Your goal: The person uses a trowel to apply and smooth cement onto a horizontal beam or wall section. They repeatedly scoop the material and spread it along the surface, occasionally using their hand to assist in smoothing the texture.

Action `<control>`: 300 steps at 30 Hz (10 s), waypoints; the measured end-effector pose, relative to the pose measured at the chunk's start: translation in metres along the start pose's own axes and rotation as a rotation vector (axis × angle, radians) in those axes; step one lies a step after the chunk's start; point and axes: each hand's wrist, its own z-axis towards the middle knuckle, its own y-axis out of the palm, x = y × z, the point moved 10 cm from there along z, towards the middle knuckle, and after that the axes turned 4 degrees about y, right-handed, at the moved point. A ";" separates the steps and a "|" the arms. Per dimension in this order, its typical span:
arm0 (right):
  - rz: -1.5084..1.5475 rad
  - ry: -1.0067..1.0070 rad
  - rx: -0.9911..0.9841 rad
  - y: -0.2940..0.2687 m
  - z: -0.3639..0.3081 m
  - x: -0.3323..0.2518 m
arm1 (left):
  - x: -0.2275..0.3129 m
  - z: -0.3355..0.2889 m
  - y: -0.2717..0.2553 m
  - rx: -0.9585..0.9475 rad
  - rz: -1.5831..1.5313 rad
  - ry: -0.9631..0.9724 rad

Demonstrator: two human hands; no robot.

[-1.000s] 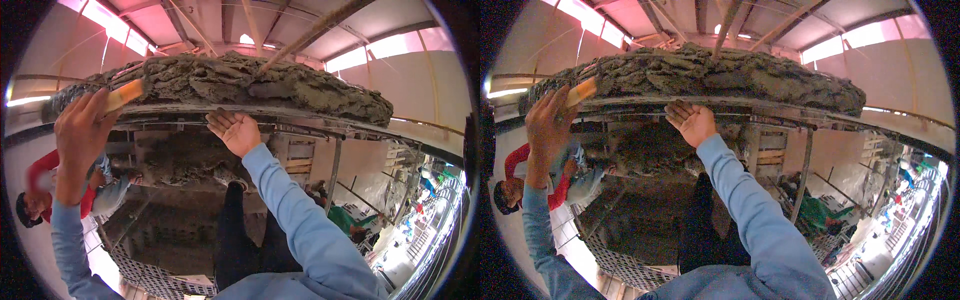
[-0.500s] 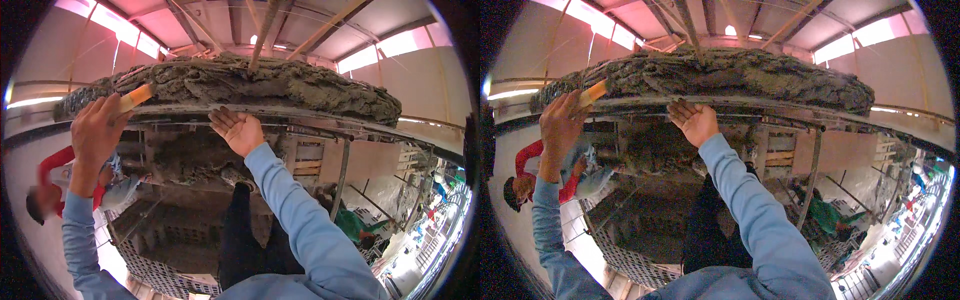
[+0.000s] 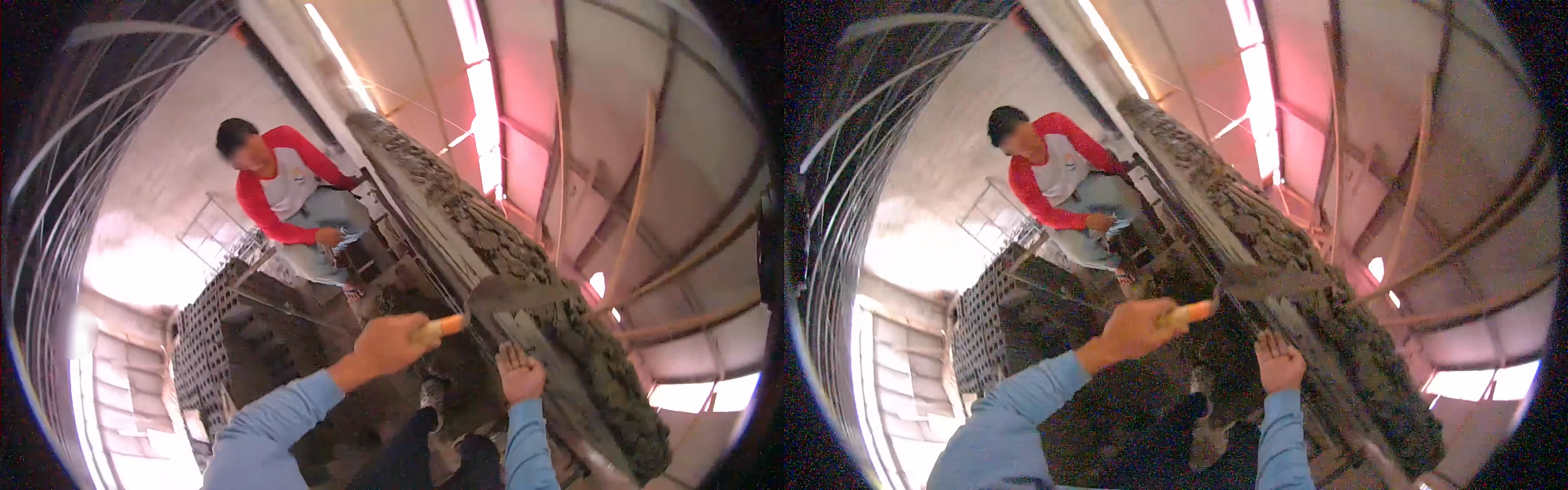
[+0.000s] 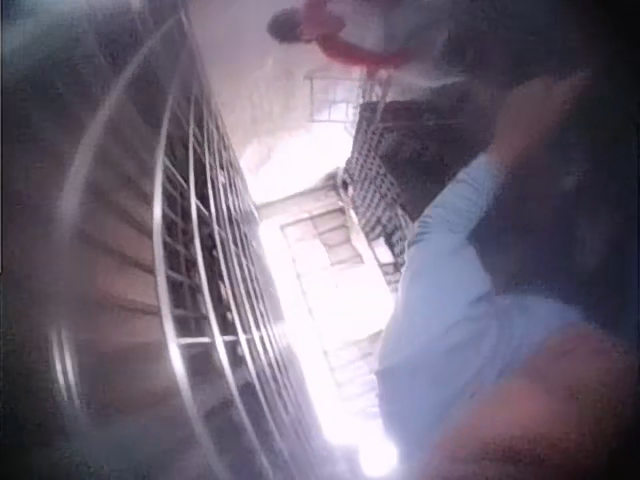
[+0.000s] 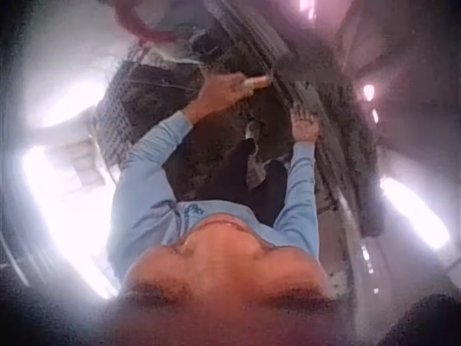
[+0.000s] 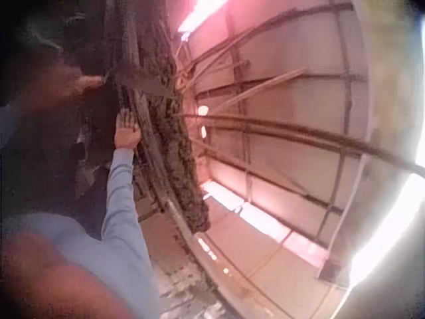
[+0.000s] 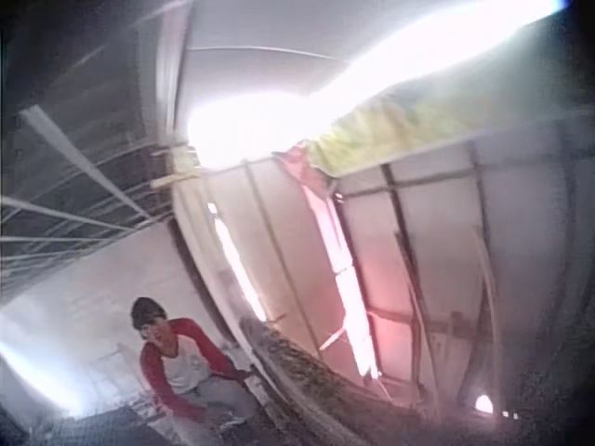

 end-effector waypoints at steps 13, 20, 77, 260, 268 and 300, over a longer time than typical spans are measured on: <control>-0.527 0.120 0.243 -0.065 -0.071 0.018 | -0.126 -0.215 0.087 0.016 -0.327 -0.709; -0.661 0.716 -0.396 0.065 -0.165 0.200 | -0.201 -0.300 0.179 -0.056 -0.373 -0.866; -0.395 0.536 0.303 -0.367 0.066 0.049 | -0.206 -0.318 0.766 0.804 -0.631 -1.364; 0.268 -0.250 -0.062 -0.024 -0.046 -0.102 | 0.147 0.096 0.062 -0.021 0.704 0.777; 0.344 -0.231 -0.025 -0.039 -0.036 -0.103 | 0.182 0.095 0.069 0.051 0.561 0.826; 0.257 -0.317 0.071 -0.063 -0.021 -0.113 | 0.076 0.105 0.017 -0.019 0.479 0.368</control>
